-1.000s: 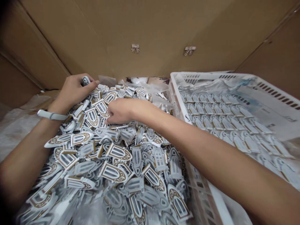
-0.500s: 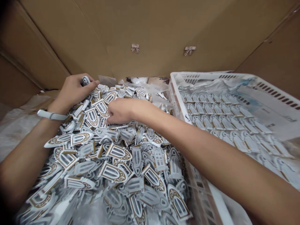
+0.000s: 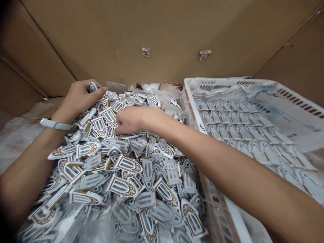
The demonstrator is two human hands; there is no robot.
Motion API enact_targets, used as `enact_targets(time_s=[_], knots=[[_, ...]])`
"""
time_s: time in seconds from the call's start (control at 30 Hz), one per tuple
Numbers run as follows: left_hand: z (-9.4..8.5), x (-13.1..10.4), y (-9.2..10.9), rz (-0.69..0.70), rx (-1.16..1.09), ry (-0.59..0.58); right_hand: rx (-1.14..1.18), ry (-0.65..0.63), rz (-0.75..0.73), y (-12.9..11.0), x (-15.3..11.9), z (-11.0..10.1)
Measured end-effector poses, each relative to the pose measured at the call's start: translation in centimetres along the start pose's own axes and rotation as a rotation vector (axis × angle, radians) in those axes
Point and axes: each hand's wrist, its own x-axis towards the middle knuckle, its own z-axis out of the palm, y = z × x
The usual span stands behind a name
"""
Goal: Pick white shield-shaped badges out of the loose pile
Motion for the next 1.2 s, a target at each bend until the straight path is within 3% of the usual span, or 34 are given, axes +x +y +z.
enact_targets(time_s=[1.2], knots=[[-0.15, -0.09, 0.27, -0.013, -0.025, -0.015, 0.001, 0.0, -0.001, -0.04, 0.04, -0.03]])
